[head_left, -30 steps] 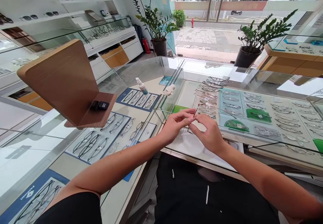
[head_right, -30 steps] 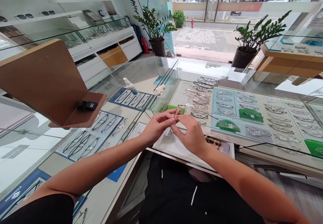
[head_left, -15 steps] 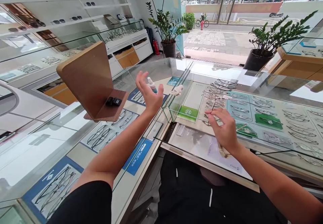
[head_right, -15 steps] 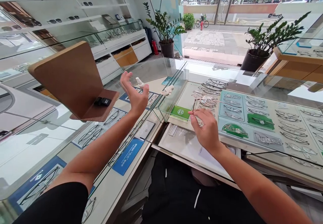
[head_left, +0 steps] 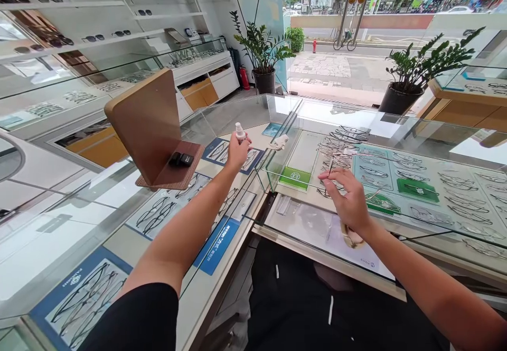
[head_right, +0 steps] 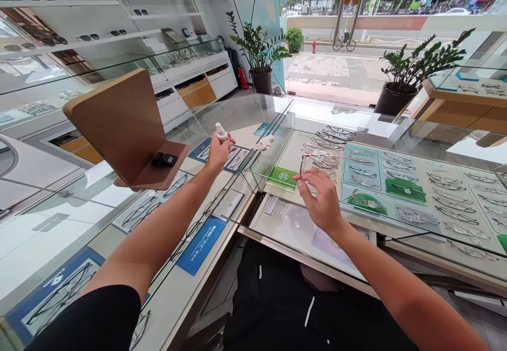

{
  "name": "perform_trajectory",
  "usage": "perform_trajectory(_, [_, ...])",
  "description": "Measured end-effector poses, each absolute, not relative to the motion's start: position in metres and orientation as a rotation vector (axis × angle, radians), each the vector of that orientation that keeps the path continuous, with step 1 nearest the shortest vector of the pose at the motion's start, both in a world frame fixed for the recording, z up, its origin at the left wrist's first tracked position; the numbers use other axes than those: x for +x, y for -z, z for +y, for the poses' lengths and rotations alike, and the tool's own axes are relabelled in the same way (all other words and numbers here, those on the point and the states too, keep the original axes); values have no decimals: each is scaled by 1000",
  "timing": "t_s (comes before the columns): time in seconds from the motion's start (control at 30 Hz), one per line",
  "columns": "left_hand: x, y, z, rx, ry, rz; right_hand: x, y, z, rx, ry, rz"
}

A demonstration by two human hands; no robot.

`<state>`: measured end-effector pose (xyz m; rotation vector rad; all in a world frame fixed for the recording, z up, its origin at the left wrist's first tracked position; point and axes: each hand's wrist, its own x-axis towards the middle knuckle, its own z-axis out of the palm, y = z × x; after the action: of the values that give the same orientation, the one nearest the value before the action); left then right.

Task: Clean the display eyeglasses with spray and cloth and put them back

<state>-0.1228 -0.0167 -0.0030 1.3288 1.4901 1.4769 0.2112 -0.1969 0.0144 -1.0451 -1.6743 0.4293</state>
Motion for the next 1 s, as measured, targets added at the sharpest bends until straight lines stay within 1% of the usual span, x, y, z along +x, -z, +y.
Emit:
perform_trajectory(0.07, [-105,-18,-35,1209,-1440,1232,213,-15,-197,-1053,-435,-1658])
perform_trajectory(0.13, [-85,-39,-57,1086,-1301,896,215,-15,-196,-1065,-432,-1638])
perform_trajectory(0.23, [-60,-63,-93,1064,-1091,701,217,-14,-195,-1087,-442,-1613])
perform_trajectory(0.33, [-45,-77,-117,1086,-882,696,216,-13,-196,-1080,-469,-1612])
perform_trajectory(0.43, [-37,-81,-129,1117,-791,708,214,-14,-198,-1063,-511,-1617])
perform_trajectory(0.53, [-30,-76,-134,1189,-817,722,211,-18,-201,-1041,-685,-1587])
perform_trajectory(0.7, [-14,-54,-141,1298,-838,800,209,-25,-207,-984,-1047,-1539])
perform_trajectory(0.87, [-6,-45,-148,1527,-909,904,208,-26,-208,-896,-1275,-1508])
perform_trajectory(1.0, [-7,-45,-151,1696,-881,953,206,-24,-207,-858,-1371,-1509])
